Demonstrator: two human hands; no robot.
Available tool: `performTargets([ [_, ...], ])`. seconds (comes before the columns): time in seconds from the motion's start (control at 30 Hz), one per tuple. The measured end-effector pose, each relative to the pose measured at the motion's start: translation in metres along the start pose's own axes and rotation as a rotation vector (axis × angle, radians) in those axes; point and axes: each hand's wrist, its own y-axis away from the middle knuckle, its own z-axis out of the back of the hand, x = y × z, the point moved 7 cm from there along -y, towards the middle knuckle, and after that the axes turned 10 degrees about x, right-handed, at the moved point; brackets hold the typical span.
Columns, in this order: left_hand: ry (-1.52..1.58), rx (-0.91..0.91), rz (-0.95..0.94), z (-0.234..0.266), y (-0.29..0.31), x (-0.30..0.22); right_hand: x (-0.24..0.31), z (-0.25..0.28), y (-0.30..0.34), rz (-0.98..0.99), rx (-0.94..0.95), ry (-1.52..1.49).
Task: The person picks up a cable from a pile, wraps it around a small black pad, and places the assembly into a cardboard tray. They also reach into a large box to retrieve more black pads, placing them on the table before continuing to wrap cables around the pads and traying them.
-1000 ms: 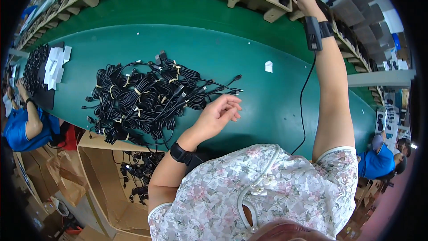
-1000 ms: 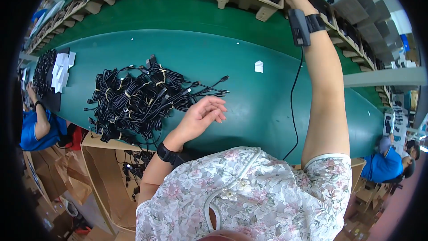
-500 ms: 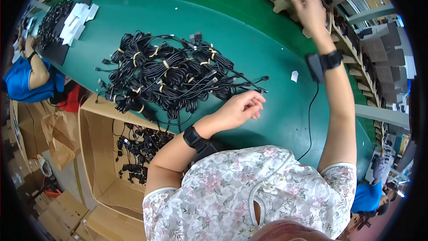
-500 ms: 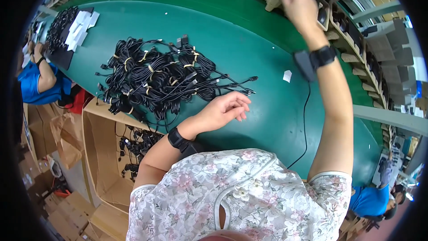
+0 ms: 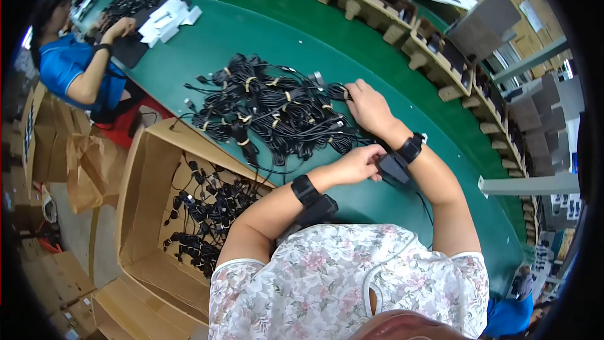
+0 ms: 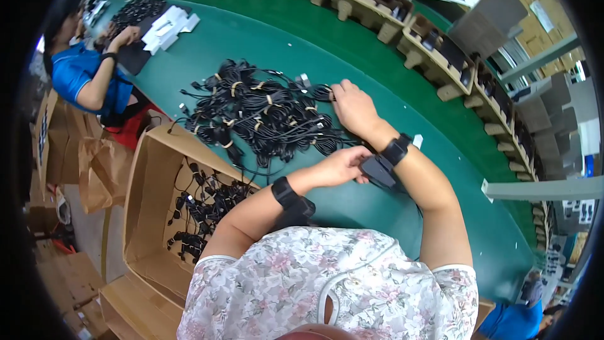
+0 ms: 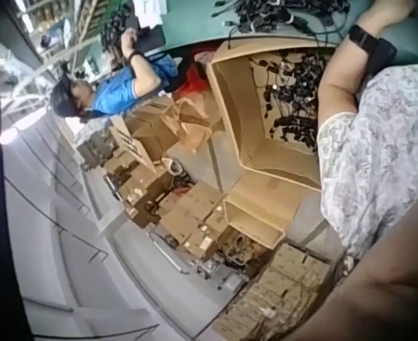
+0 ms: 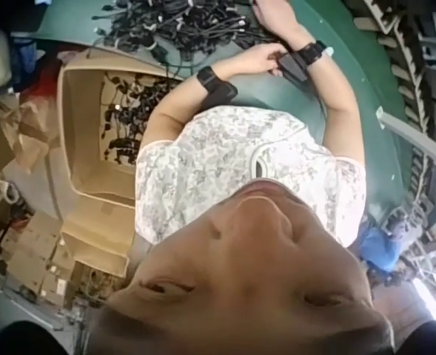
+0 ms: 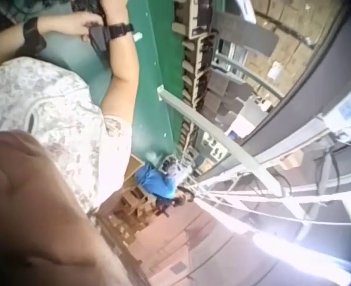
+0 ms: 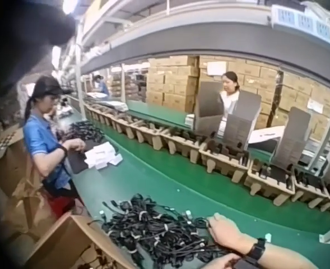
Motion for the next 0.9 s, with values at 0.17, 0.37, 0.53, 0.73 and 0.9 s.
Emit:
performTargets([
  [0.17, 0.070, -0.031, -0.073, 0.001, -0.002, 0.007, 0.026, 0.033, 0.018, 0.054, -0.074, 0.432],
  [0.37, 0.042, -0.029, -0.135, 0.001, -0.001, 0.011, 0.039, 0.097, 0.044, -0.252, 0.070, 0.310],
  [0.53, 0.024, 0.106, -0.123, -0.013, 0.005, -0.019, 0.063, 0.119, 0.063, 0.070, -0.052, 0.172],
  [0.73, 0.267, 0.066, -0.266, -0.006, 0.020, -0.052, 0.045, 0.100, 0.087, 0.125, -0.284, -0.434],
  [0.9, 0.083, 0.281, 0.002, -0.015, 0.017, -0.028, 0.036, 0.079, 0.100, -0.127, -0.117, -1.108],
])
